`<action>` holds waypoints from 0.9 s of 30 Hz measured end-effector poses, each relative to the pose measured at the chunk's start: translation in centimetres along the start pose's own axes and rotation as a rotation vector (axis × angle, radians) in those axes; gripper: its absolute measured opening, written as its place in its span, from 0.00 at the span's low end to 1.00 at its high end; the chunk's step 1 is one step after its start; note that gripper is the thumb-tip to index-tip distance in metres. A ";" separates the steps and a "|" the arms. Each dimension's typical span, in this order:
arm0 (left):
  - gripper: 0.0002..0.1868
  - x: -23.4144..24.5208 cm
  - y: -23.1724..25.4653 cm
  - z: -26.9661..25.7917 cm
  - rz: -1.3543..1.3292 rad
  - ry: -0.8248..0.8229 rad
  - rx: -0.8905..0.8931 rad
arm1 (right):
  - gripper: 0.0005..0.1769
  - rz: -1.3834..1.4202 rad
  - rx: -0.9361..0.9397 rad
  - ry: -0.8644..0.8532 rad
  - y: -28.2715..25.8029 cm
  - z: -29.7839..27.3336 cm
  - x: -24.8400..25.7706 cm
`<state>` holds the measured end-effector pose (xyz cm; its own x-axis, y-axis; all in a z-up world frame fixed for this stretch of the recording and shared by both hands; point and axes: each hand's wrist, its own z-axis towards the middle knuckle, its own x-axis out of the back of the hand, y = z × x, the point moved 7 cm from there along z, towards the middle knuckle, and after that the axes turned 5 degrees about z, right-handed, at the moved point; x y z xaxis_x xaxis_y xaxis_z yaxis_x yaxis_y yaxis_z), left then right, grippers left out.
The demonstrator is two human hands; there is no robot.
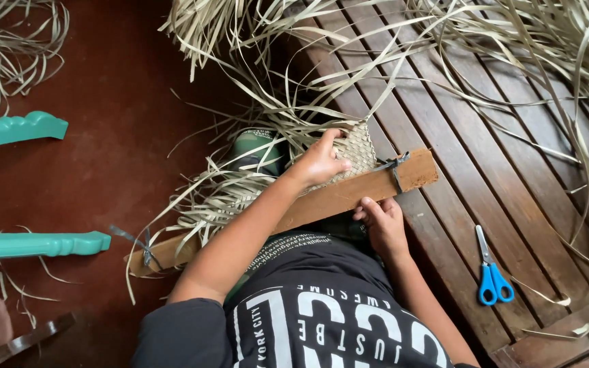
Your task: Weaving dried plant fibers into a mat using a wooden guide board to hold the work in place.
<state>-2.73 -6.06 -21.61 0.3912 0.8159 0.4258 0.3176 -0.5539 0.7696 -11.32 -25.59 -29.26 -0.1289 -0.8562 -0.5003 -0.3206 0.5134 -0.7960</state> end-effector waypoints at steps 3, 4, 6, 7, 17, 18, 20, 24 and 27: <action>0.46 1.7 2.2 -1.9 0.000 -0.047 -0.105 | 0.17 -0.009 0.005 0.043 1.1 0.2 0.9; 0.46 3.5 3.6 -3.9 -0.002 -0.044 -0.100 | 0.17 -0.010 0.000 0.040 0.6 0.1 0.4; 0.31 7.3 7.1 -8.0 0.159 -0.010 -0.204 | 0.16 -0.039 0.008 0.053 -0.5 -0.2 -0.6; 0.31 7.4 5.7 -8.4 0.157 -0.003 -0.198 | 0.16 -0.040 0.002 0.046 -0.6 -0.3 -0.5; 0.22 -0.6 -0.6 -19.6 0.105 0.261 -0.752 | 0.22 -0.108 -0.070 0.066 -0.4 0.5 -1.0; 0.24 -0.9 -1.2 -19.8 0.217 0.410 -0.798 | 0.23 -0.067 -0.080 0.064 -0.4 0.5 -1.1; 0.27 -1.2 -4.1 -19.0 0.365 0.508 -0.780 | 0.24 -0.046 -0.088 0.053 0.2 1.1 -0.6; 0.29 -2.2 -6.9 -18.4 0.659 0.753 -0.760 | 0.26 -0.054 0.004 0.024 -0.1 1.9 -0.1; 0.18 0.2 -2.1 -22.0 0.772 1.030 -0.861 | 0.21 -0.073 0.110 -0.007 -7.1 -2.8 -8.7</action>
<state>-22.33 -1.10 -12.68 -0.6379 0.3443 0.6889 -0.3923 -0.9150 0.0941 -10.58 -21.96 -18.35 -0.1025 -0.8911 -0.4421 -0.2235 0.4537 -0.8627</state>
